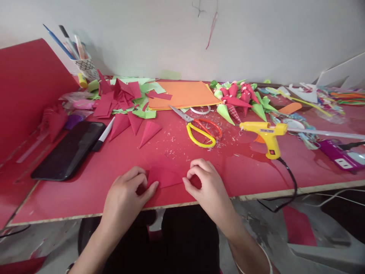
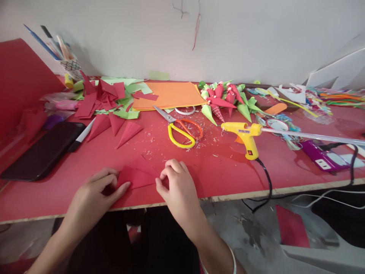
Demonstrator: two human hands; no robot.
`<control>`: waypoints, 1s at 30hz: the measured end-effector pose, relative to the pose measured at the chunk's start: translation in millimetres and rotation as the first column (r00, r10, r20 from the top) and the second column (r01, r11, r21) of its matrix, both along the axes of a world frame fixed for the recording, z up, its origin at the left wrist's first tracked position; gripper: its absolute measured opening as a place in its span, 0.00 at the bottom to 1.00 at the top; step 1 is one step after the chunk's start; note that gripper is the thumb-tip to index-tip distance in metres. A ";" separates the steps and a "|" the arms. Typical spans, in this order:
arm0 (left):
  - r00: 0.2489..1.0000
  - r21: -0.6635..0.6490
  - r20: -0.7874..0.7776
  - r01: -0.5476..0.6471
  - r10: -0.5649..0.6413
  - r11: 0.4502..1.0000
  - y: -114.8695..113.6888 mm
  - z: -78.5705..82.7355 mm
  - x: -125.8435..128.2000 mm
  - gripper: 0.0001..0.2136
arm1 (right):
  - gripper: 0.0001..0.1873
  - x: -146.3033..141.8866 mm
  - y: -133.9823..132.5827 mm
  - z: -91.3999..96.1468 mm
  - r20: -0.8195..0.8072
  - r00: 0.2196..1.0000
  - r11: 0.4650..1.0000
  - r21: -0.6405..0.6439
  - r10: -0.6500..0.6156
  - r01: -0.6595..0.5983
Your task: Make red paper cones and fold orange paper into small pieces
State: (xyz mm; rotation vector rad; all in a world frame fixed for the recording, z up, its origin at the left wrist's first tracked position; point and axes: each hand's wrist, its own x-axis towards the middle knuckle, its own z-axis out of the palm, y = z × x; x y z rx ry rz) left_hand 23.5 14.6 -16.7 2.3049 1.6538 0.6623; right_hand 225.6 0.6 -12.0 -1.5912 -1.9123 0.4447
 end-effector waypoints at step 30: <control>0.985 0.097 -0.163 -0.048 0.064 0.994 -1.9 3.1 7.8 0.19 | 0.18 -13.0 -35.2 -13.4 0.357 0.928 0.944 0.255 0.106 -0.207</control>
